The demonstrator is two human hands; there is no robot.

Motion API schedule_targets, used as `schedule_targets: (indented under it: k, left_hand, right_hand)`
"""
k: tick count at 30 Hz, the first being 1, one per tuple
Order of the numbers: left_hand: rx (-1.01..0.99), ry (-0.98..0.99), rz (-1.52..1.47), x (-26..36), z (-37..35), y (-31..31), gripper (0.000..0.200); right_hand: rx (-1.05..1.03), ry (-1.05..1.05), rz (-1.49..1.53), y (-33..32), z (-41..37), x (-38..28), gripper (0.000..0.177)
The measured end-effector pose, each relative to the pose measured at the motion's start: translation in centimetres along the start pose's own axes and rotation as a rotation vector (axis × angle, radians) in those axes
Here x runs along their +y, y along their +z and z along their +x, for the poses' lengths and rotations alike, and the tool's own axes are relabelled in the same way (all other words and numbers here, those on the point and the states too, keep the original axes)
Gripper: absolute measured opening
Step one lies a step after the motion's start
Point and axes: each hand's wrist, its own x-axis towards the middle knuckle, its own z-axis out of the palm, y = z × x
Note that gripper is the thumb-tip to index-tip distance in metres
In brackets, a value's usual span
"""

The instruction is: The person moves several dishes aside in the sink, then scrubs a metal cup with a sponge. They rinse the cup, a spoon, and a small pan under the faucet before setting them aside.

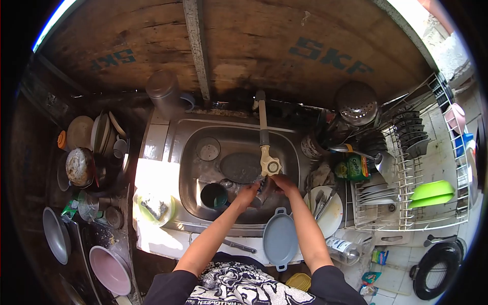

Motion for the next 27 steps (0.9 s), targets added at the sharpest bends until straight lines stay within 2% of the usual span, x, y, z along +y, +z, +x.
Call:
schedule_targets:
  k: [1, 4, 6, 9, 10, 12, 13, 16, 17, 19, 21, 22, 23, 24, 26, 27]
  left_hand:
    - [-0.042, 0.047, -0.167, -0.5, 1.2, -0.3, 0.049]
    - [-0.237, 0.05, -0.407, -0.6, 2.8, -0.7, 0.045]
    - [-0.158, 0.123, -0.381, -1.3, 4.8, -0.8, 0.049]
    - [0.011, 0.172, -0.331, -0.3, 3.8, 0.0, 0.053]
    - [0.072, 0.179, -0.305, 0.4, 2.8, 0.4, 0.054]
    - [0.166, 0.406, -0.228, 0.6, 1.5, 1.9, 0.055]
    - [0.2, 0.517, -0.179, 0.7, 1.1, 2.3, 0.056]
    - [0.38, 0.491, 0.172, 1.7, 0.7, 1.1, 0.064]
    - [0.464, 0.586, 0.304, 1.8, 0.5, 0.4, 0.066]
    - [0.65, 0.785, 0.556, 2.5, 0.5, -1.8, 0.07]
    - [0.609, 0.78, 0.543, 4.2, -1.3, -3.5, 0.069]
    - [0.589, 0.771, 0.534, 4.8, -2.2, -4.4, 0.068]
    - [0.643, 0.858, 0.616, 4.5, -1.8, -5.8, 0.065]
    - [0.706, 0.943, 0.698, 4.2, -1.4, -7.2, 0.062]
    - [0.675, 0.949, 0.697, 5.1, -3.8, -8.0, 0.064]
    - [0.655, 0.947, 0.677, 5.3, -4.8, -8.4, 0.065]
  right_hand:
    - [0.008, -0.002, 0.099, 0.2, -0.4, -0.2, 0.045]
    - [-0.012, -0.011, 0.375, 0.8, -1.8, -0.9, 0.04]
    - [-0.093, -0.019, 0.539, 1.0, -1.3, -0.9, 0.037]
    - [0.038, -0.121, 0.793, 1.5, -1.2, -1.4, 0.033]
    - [0.078, -0.141, 0.78, 1.8, -0.2, -1.2, 0.033]
    - [0.168, -0.188, 0.768, 2.0, 2.9, -0.3, 0.033]
    - [0.26, -0.139, 0.679, 2.0, 3.1, -0.7, 0.037]
    - [0.273, -0.049, 0.619, 4.9, 5.0, -1.2, 0.046]
    - [0.398, -0.155, 0.343, 6.8, 9.4, 1.2, 0.049]
    - [0.262, -0.212, 0.529, 9.1, 11.6, 1.8, 0.045]
    - [0.376, -0.348, 0.553, 10.5, 1.1, -4.3, 0.035]
    - [0.56, -0.448, 0.234, 11.4, 1.2, -4.4, 0.03]
    - [0.734, -0.539, -0.096, 12.1, 0.3, -4.9, 0.027]
    - [0.668, -0.466, -0.203, 12.0, -0.5, -5.2, 0.029]
    - [0.524, -0.341, -0.431, 11.1, -4.7, -7.8, 0.034]
    - [0.476, -0.313, -0.429, 11.0, -4.3, -7.7, 0.037]
